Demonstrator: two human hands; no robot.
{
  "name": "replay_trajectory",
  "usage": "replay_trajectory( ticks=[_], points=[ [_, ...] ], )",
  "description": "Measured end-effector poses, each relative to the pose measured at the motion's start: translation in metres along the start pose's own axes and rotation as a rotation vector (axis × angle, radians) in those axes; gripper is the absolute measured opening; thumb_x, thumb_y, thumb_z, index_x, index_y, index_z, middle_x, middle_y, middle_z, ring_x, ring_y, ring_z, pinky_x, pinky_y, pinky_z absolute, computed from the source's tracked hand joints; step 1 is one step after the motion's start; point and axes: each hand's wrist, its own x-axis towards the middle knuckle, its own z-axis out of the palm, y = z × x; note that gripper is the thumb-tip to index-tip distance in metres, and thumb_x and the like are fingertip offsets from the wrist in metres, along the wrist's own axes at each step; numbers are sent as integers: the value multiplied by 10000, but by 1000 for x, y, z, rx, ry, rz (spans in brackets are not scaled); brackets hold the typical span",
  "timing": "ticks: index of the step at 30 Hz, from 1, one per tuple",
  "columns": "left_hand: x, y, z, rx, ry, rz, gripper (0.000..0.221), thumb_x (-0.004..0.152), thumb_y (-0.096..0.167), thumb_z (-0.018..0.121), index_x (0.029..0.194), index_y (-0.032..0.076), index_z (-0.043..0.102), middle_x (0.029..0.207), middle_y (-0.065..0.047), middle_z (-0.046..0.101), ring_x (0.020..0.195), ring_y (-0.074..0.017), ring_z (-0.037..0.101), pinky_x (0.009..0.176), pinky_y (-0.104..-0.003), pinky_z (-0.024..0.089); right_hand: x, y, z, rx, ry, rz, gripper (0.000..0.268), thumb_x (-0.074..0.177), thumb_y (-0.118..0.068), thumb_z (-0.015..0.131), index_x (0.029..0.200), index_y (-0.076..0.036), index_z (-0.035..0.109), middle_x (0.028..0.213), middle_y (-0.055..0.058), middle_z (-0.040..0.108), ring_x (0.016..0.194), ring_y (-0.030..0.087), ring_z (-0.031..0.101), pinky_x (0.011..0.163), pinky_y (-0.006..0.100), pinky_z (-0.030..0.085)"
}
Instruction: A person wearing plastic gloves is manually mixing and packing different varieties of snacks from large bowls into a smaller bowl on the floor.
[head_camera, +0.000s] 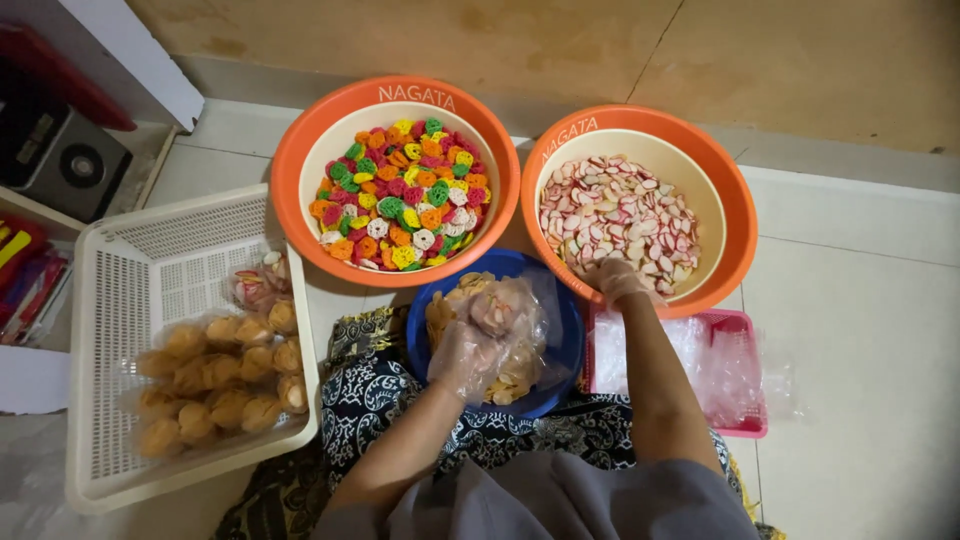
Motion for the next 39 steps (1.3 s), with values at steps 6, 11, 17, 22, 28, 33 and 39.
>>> replay_trajectory(
  ticks=[6,11,17,22,28,33,39],
  points=[
    [-43,-25,48,128,23,150,425,947,123,597,611,117,337,510,-30,310,516,-210,461,764,-304,550,-28,-15,-20,-682,-59,-219,691,874,-171,608,1460,-355,291,1423,76,529,1221,252,630,937,348,597],
    [-53,-31,59,122,77,146,362,983,165,589,676,111,406,589,-3,336,557,-112,500,749,-263,563,54,59,17,-232,157,-45,326,870,-423,693,1188,-362,732,1000,-14,801,1067,221,738,931,346,583],
    [-44,-29,40,75,52,101,361,907,204,684,628,124,470,585,-30,482,583,-195,571,855,-380,594,-37,10,-34,-592,119,-738,277,872,-109,627,1082,-201,784,1020,45,810,1135,206,724,1020,300,562],
    [-95,-36,71,121,13,93,398,889,139,686,573,121,445,517,-48,449,537,-179,571,818,-319,590,21,16,3,-696,134,-609,353,986,-405,639,1263,-188,665,1039,34,620,1058,181,618,986,241,515],
    [-86,-30,57,115,-74,111,402,923,173,662,578,116,464,534,-66,534,559,-186,627,795,-316,583,59,14,32,-76,17,-94,492,867,-577,728,1254,-296,614,1098,77,746,1136,258,692,979,390,559],
    [-37,-16,23,216,-239,75,322,970,212,579,682,108,480,568,-38,442,674,-186,628,839,-314,554,-33,-52,-19,-441,11,-138,452,968,-549,564,1288,-242,653,1158,82,758,1124,292,717,948,424,580],
    [-64,-26,54,42,110,156,355,902,153,694,634,122,463,555,-58,459,619,-234,634,805,-374,634,-36,-35,-25,-225,30,-6,456,927,-503,632,1220,-160,699,1243,119,732,1226,286,664,1034,398,540]
  ],
)
